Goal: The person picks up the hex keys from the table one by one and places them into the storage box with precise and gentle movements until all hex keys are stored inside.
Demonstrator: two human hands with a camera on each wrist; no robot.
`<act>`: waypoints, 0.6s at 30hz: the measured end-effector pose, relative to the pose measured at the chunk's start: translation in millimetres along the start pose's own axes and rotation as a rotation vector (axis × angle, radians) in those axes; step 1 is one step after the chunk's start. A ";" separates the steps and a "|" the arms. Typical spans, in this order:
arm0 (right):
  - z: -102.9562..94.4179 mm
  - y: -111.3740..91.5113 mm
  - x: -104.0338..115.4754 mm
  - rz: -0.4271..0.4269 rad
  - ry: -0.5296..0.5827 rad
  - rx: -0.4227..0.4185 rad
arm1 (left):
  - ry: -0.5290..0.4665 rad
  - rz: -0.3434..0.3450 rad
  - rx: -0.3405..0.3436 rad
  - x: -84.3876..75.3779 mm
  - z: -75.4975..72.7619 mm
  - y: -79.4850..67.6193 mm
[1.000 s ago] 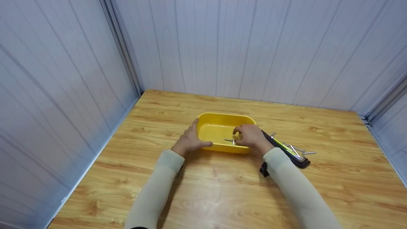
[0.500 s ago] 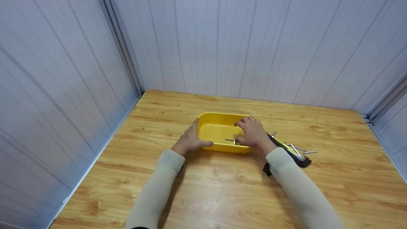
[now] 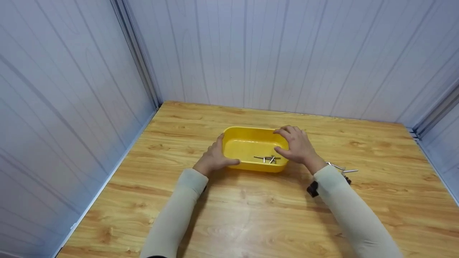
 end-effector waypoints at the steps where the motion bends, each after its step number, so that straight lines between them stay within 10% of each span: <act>1: -3.0 -1.2 -1.9 0.007 0.005 0.006 | 0.000 0.000 -0.001 0.1 0.0 -0.1; 18: -26.2 -24.4 -40.9 0.140 -0.029 0.156 | 0.008 -0.026 0.004 2.1 1.2 -0.1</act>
Point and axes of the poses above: each hand's wrist, its own y-axis towards the middle knuckle, its own z-axis out of the palm, x = y × z, the point moved 7 cm from there along y, towards the middle knuckle, and after that the axes turned 6 degrees about -x, right-handed, at the moved point
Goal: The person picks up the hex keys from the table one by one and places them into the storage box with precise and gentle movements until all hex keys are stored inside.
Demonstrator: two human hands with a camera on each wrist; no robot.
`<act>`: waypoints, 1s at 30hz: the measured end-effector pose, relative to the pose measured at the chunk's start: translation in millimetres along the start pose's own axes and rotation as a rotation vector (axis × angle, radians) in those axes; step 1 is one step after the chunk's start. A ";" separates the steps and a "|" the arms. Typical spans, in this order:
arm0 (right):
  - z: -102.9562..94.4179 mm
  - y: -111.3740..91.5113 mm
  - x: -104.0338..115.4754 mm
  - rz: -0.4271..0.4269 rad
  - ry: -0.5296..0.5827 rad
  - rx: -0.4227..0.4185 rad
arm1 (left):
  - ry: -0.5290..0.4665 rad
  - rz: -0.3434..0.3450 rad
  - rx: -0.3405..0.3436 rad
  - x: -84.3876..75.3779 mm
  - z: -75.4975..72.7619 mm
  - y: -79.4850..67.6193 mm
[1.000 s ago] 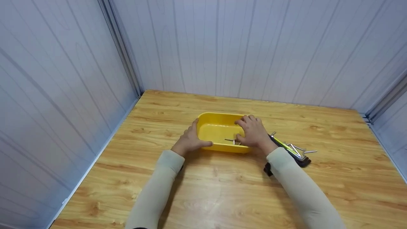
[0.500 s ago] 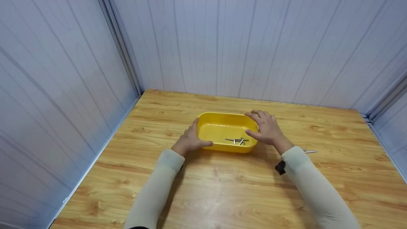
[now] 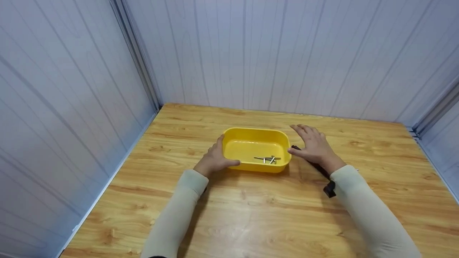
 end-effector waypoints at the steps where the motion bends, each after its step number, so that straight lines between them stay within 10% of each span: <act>1: -1.3 -0.3 -1.5 0.005 -0.010 -0.001 | -0.002 -0.004 -0.001 0.6 -0.3 0.1; 30: -18.3 -38.1 -75.6 0.159 -0.145 0.163 | 0.012 -0.006 0.002 -2.1 -0.7 -1.8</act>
Point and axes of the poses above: each hand's wrist, its own y-axis towards the middle knuckle, its own z-axis out of the palm, x = y × z, the point moved 7 cm from there along y, towards the middle knuckle, and after that the axes turned 6 degrees about -x, right-handed, at the moved point
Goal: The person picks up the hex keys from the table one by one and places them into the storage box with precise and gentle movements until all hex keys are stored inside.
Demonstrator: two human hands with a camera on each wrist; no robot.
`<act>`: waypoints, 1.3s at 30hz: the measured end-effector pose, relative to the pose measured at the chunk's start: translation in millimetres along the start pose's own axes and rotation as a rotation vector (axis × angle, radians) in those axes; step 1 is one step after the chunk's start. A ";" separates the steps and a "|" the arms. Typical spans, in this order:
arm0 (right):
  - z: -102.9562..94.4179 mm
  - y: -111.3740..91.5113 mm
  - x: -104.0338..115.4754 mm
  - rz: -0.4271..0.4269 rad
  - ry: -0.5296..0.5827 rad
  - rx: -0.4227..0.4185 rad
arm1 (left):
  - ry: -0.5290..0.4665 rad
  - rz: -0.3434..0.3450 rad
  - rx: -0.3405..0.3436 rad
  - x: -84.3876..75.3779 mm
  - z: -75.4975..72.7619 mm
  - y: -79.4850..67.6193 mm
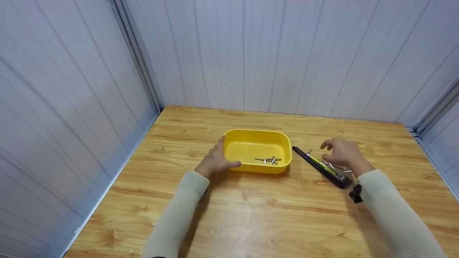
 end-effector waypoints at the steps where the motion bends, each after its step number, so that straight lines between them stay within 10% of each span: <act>1: 0.8 -0.9 -2.4 0.008 -0.002 0.006 | 0.000 0.001 0.000 0.0 -0.1 0.2; 39: 34.4 -23.0 -50.7 0.192 0.048 0.173 | -0.013 0.028 -0.017 -3.3 -2.0 1.0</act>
Point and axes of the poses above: each hand's wrist, its own y-axis towards the middle knuckle, its own z-axis out of the palm, x = y × z, the point moved 7 cm from there along y, towards the middle knuckle, and after that the axes turned 6 degrees about -x, right-handed, at the moved point
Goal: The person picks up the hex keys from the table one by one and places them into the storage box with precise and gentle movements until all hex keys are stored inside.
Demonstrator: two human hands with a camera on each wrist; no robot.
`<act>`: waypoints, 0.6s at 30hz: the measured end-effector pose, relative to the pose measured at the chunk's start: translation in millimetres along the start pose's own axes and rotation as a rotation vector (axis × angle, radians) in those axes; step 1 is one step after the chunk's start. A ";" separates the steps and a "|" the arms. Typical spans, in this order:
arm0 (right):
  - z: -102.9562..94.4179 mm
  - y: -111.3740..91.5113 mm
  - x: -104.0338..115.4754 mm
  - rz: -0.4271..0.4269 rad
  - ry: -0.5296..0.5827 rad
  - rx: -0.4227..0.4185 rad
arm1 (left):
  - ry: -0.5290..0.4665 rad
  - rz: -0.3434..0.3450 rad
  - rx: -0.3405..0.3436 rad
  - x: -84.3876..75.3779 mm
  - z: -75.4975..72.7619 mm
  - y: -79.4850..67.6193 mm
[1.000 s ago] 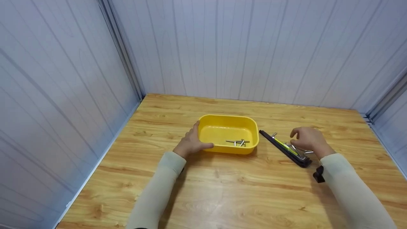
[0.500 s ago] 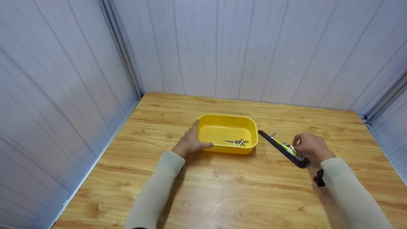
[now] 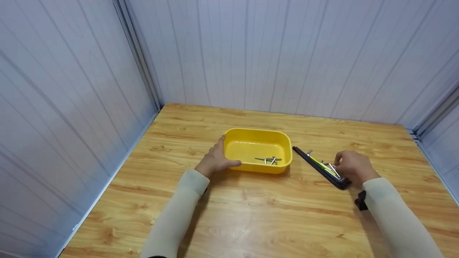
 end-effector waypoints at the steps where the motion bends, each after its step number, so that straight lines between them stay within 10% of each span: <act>1: 0.0 -0.3 -0.6 0.006 0.006 0.007 | -0.002 -0.002 0.000 -0.1 -0.2 -0.2; 18: 6.5 -9.5 -1.9 0.059 0.183 0.048 | 0.026 -0.029 0.009 2.5 1.4 -1.3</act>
Point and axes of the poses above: each hand's wrist, its own y-axis towards the middle knuckle, its own z-axis out of the palm, x = y × z, the point moved 7 cm from there along y, towards the middle knuckle, and after that the axes turned 6 degrees about -x, right-handed, at the moved point
